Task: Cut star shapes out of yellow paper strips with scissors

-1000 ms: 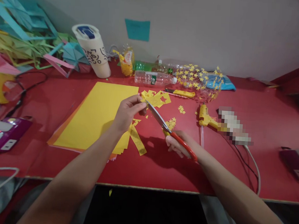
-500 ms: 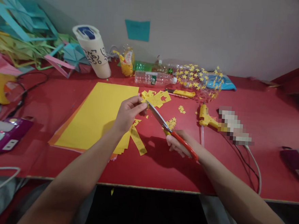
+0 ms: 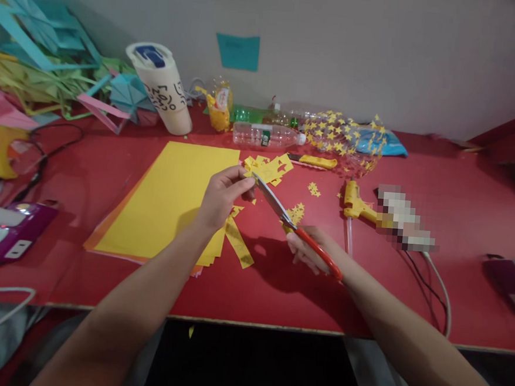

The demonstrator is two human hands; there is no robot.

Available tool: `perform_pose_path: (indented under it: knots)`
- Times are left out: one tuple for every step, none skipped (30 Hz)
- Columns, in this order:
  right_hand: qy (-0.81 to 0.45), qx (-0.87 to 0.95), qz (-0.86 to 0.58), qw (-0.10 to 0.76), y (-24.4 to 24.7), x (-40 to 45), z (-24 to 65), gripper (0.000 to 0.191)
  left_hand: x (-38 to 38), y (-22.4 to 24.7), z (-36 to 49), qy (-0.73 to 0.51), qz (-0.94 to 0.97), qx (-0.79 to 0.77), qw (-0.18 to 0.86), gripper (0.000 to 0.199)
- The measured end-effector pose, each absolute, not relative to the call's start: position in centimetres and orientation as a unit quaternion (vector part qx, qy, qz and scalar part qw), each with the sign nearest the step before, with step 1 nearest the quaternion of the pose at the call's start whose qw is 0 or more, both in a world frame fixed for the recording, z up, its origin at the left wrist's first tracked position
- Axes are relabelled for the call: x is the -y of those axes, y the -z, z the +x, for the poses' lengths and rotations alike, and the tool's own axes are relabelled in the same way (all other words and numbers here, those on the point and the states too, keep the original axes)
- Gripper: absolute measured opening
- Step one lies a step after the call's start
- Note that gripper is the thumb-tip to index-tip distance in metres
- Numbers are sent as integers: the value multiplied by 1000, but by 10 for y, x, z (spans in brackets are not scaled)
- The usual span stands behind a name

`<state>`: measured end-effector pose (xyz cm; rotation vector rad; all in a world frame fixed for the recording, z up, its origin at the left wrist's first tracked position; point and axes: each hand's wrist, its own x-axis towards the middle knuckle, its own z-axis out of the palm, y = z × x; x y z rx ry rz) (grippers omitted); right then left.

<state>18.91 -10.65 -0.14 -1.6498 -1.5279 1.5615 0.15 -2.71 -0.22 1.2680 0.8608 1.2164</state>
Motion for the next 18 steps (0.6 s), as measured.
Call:
perform_pose_path:
  knots:
    - [-556,555,-583,206,2,107,190,47,27,2,1,-514,540,-364,558,11]
    - [-553,564,-575,212,3,107,190,46,27,2,1,-512,542,-363,559,11]
    - [-551,572,-569,216,3,107,191,45,27,2,1,-509,545,-362,559,11]
    - [-549,576,-565,217,4,107,191,44,28,2,1,-506,548,-362,559,11]
    - [-549,577,-563,218,4,108,191,44,28,2,1,-503,550,-362,560,12]
    - [-551,576,-563,217,3,108,191,43,28,2,0,-501,552,-362,560,13]
    - [-553,574,-564,217,3,108,190,43,28,2,0,-499,553,-361,561,13]
    - [-554,570,-567,216,2,108,190,44,28,2,0,-499,553,-361,561,13]
    - [-553,567,-571,217,1,108,189,45,28,2,0,-498,553,-361,562,13]
    - [-552,563,-575,217,-1,108,188,46,28,1,0,-498,553,-361,562,12]
    - [-550,559,-581,217,-1,108,188,47,28,1,1,-499,552,-361,563,12]
    - [-550,556,-585,216,-2,108,188,48,28,1,1,-499,550,-361,563,11]
    - [-550,553,-588,215,-2,108,187,49,28,1,1,-500,549,-361,564,11]
    - [-551,551,-589,215,-3,108,187,49,28,2,1,-500,549,-361,564,11]
    - [-552,551,-588,214,-2,108,188,49,28,2,1,-500,549,-361,564,11]
    - [-553,552,-587,213,-2,108,188,49,28,2,1,-500,550,-362,563,11]
    - [-553,555,-584,213,-2,108,188,49,28,2,1,-499,551,-363,562,11]
    - [-553,558,-582,213,-2,108,188,49,28,2,0,-498,551,-364,561,11]
